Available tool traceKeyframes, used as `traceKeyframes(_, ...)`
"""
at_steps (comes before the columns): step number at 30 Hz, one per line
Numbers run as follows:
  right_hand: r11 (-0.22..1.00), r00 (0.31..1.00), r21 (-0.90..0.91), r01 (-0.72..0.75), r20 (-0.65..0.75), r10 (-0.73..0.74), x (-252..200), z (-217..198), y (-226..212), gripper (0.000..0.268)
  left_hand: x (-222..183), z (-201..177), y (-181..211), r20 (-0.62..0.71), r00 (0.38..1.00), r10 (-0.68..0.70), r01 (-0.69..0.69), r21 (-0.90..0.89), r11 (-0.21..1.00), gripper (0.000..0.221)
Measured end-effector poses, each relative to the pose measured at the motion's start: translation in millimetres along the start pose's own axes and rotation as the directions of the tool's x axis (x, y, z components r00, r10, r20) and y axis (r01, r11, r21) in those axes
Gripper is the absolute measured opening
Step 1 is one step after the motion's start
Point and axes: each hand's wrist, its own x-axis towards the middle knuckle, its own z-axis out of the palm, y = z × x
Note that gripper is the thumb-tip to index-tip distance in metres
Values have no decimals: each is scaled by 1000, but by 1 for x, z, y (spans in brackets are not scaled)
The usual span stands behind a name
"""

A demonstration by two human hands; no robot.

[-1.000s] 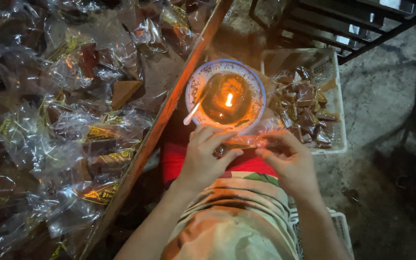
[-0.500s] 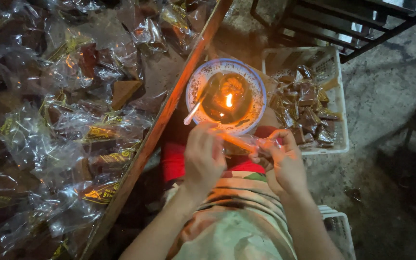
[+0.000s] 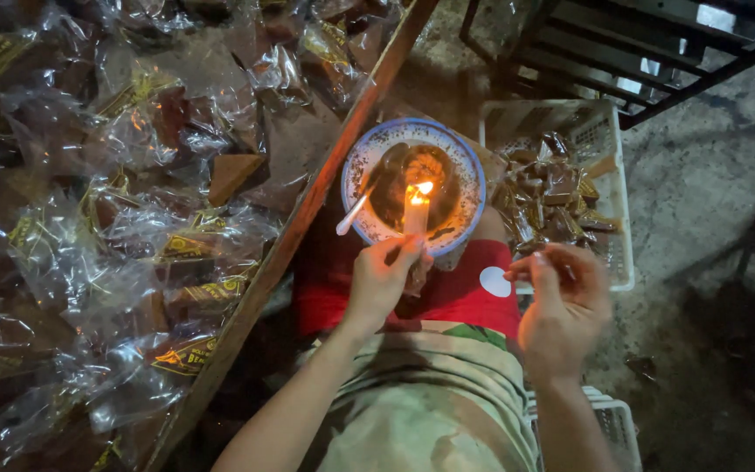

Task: Sealing plastic bags containing food items by folding the top and passing the edge through a candle flame to heat-seal the plastic.

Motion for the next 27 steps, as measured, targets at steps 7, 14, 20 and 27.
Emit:
traceKeyframes(7,1000,996,-7,29,82,-28,-9,12,30,12,27,23,-19,-166,973,-160,154,-48,987,25)
traceKeyframes(14,926,925,-181,-332,129,357,2,39,41,29,8,22,-9,-217,972,-91,136,201,970,22)
traceKeyframes(20,842,850,144,-519,185,493,-9,53,50,18,-22,14,11,-33,999,-27,30,86,996,21)
traceKeyframes(27,680,686,149,-718,316,655,-29,17,55,23,-45,1,21,146,940,308,-339,316,886,61)
